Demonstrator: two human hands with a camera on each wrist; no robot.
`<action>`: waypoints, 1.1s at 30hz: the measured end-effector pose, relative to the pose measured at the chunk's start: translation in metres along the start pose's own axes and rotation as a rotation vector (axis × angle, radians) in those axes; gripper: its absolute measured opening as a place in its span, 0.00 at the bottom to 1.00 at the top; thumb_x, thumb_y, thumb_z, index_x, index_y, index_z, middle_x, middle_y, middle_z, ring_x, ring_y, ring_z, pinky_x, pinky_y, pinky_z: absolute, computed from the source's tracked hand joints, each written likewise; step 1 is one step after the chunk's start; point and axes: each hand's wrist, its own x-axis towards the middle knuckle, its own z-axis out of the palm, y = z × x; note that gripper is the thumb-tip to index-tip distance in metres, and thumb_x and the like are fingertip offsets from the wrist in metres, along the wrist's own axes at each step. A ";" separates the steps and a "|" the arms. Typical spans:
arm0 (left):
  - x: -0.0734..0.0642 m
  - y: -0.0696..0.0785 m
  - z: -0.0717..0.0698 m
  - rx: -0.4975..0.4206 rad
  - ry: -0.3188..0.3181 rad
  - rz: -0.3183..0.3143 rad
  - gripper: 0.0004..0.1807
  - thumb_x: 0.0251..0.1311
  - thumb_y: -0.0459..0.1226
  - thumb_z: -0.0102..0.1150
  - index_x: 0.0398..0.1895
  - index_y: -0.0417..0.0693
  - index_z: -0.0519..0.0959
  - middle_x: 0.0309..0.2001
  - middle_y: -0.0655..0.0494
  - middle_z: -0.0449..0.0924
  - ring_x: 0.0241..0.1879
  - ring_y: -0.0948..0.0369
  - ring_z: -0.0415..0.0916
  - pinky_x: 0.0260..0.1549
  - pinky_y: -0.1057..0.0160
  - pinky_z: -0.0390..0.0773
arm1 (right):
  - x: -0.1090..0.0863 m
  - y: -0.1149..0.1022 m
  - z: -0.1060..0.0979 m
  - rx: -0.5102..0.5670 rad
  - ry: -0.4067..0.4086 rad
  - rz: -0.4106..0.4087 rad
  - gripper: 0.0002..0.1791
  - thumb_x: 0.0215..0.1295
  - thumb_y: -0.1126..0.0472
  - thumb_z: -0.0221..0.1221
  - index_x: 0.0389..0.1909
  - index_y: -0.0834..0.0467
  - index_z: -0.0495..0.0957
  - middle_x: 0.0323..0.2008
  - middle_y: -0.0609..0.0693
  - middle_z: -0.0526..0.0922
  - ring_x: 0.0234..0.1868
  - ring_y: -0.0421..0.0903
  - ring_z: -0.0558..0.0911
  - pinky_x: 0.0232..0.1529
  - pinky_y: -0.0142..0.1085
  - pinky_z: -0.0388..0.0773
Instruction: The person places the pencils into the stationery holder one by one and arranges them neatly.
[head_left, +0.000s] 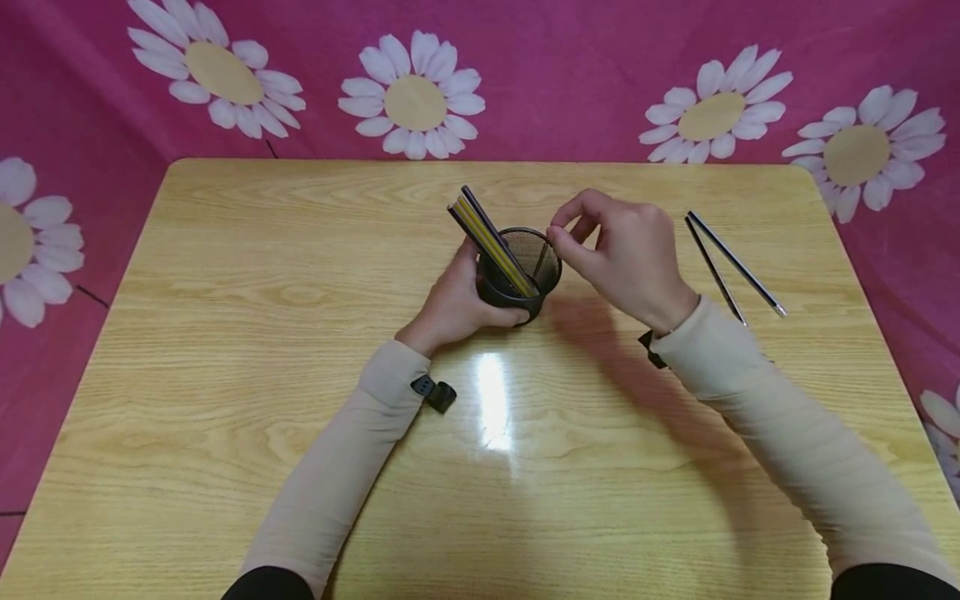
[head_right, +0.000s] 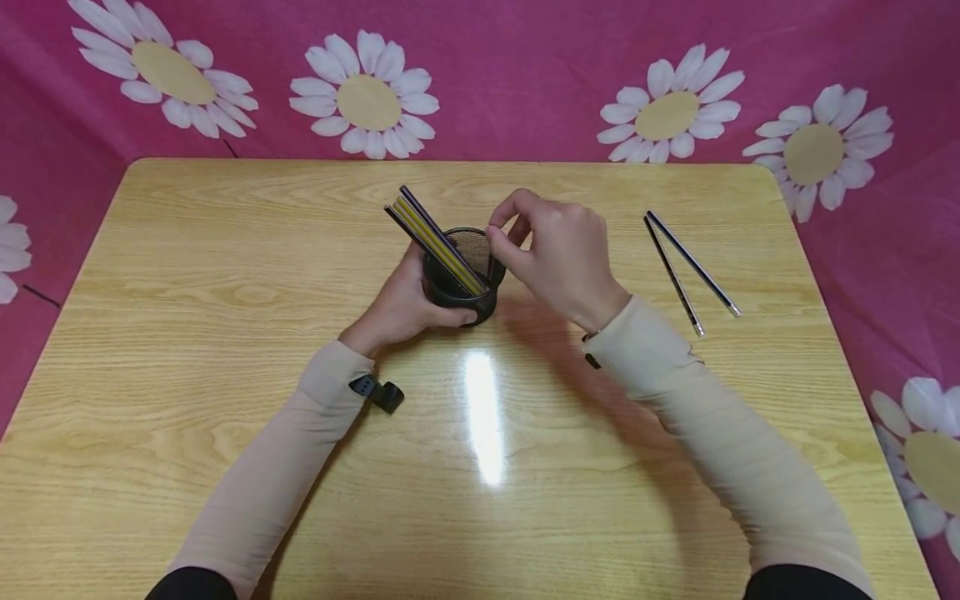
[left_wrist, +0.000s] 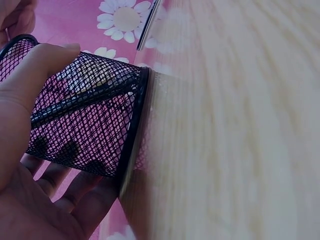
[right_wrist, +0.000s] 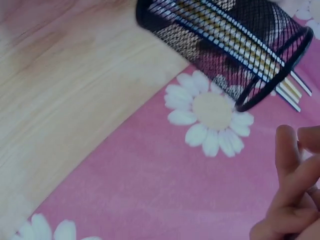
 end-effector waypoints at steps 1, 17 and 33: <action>0.002 -0.005 0.001 0.002 0.004 0.002 0.66 0.38 0.44 0.94 0.81 0.59 0.60 0.71 0.57 0.72 0.64 0.58 0.76 0.68 0.54 0.72 | -0.002 0.002 -0.003 -0.008 0.004 0.008 0.04 0.73 0.60 0.69 0.39 0.57 0.88 0.25 0.50 0.88 0.16 0.40 0.72 0.22 0.36 0.63; -0.014 0.036 0.000 -0.005 -0.001 -0.002 0.62 0.45 0.33 0.90 0.82 0.46 0.58 0.72 0.47 0.70 0.61 0.51 0.80 0.67 0.55 0.73 | -0.041 0.047 -0.032 -0.124 -0.021 0.174 0.06 0.71 0.57 0.71 0.41 0.56 0.89 0.28 0.49 0.89 0.18 0.32 0.70 0.27 0.36 0.65; -0.016 0.041 -0.001 0.020 -0.001 -0.016 0.62 0.45 0.33 0.90 0.82 0.46 0.58 0.72 0.46 0.70 0.59 0.49 0.81 0.67 0.54 0.72 | -0.075 0.100 -0.054 -0.268 -0.096 0.303 0.09 0.72 0.57 0.67 0.42 0.60 0.86 0.30 0.58 0.89 0.19 0.51 0.75 0.27 0.48 0.63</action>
